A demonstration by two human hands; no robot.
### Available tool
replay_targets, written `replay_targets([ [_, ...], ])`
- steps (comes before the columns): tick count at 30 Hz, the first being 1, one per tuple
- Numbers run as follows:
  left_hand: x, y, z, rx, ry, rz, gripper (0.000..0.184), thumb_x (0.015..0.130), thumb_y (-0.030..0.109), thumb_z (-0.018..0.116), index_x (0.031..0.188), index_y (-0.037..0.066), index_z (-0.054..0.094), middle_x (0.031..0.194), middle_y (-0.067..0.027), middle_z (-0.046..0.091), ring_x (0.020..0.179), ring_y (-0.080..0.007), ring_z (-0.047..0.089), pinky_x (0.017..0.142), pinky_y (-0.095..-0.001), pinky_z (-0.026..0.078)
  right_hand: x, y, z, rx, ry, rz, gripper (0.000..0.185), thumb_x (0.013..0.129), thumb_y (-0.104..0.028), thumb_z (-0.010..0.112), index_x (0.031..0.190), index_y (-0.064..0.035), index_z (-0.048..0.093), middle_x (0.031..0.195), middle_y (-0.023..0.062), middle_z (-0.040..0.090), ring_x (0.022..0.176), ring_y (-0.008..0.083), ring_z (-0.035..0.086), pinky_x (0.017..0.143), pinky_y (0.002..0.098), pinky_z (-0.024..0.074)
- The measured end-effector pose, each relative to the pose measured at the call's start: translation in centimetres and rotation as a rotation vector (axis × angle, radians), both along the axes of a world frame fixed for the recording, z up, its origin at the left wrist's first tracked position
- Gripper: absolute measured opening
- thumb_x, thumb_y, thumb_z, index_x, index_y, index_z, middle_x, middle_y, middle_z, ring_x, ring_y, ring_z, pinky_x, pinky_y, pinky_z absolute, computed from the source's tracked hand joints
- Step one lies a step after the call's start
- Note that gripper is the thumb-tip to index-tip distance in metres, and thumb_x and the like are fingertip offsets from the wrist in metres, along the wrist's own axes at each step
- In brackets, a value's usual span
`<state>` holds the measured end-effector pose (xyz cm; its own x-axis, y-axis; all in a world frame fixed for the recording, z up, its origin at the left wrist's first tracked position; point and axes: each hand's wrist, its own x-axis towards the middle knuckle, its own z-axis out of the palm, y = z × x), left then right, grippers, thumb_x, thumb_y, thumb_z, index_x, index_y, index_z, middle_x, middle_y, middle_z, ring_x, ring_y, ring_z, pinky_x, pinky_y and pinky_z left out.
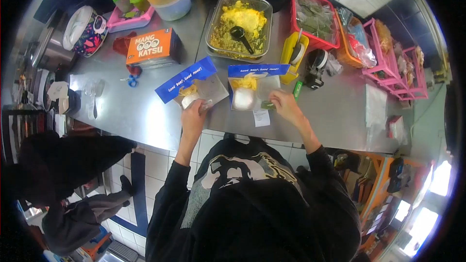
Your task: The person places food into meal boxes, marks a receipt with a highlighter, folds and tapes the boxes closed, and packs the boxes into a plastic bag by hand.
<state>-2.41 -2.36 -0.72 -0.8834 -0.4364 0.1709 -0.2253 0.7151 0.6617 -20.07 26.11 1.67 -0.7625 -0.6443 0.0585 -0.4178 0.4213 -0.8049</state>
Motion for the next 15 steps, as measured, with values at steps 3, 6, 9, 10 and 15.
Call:
replay_targets([
  [3,-1.4,-0.8,0.4,-0.080,0.029,-0.067,0.025,0.072,0.005,0.071,0.096,0.007,0.064,0.092,-0.0134,0.065,0.085,-0.0351,0.063,0.072,-0.0419,0.049,-0.9,-0.1,-0.1,0.092,0.260,0.091,0.012,0.079,0.001,0.062,0.091,-0.0019,0.062,0.091,0.0123,0.065,0.081,0.0324,0.066,0.072,0.0385,0.0533],
  [6,-2.6,-0.4,0.5,-0.170,0.050,-0.113,0.024,0.073,0.007,0.073,0.095,0.006,0.065,0.092,-0.0140,0.065,0.090,-0.0352,0.061,0.074,-0.0419,0.049,-0.7,-0.5,0.3,0.136,0.280,0.144,0.014,0.078,-0.007,0.064,0.092,-0.0076,0.064,0.091,0.0094,0.066,0.085,0.0325,0.064,0.075,0.0418,0.0515],
  [9,-3.4,0.1,-0.6,-0.056,-0.017,-0.117,0.025,0.076,0.015,0.074,0.098,0.007,0.066,0.092,-0.0130,0.066,0.088,-0.0340,0.063,0.075,-0.0415,0.049,-0.1,-0.2,-0.9,0.496,0.314,0.218,0.018,0.076,-0.012,0.064,0.093,-0.0136,0.066,0.092,0.0078,0.067,0.092,0.0282,0.064,0.085,0.0429,0.0467],
  [10,-3.7,0.0,-1.5,0.014,-0.064,-0.130,0.027,0.077,0.017,0.075,0.101,0.007,0.066,0.092,-0.0126,0.067,0.087,-0.0334,0.064,0.075,-0.0412,0.049,0.1,0.0,-1.8,0.464,0.296,0.181,0.018,0.076,-0.012,0.065,0.094,-0.0145,0.066,0.092,0.0076,0.067,0.092,0.0271,0.065,0.088,0.0429,0.0448],
  [15,-5.1,1.0,1.4,-0.058,0.055,-0.261,0.031,0.084,0.014,0.072,0.109,0.003,0.059,0.091,-0.0133,0.069,0.078,-0.0239,0.067,0.070,-0.0337,0.051,1.8,0.9,-2.1,0.363,0.320,-0.060,0.013,0.077,-0.016,0.066,0.091,-0.0167,0.068,0.091,0.0029,0.065,0.097,0.0249,0.060,0.091,0.0413,0.0413],
])
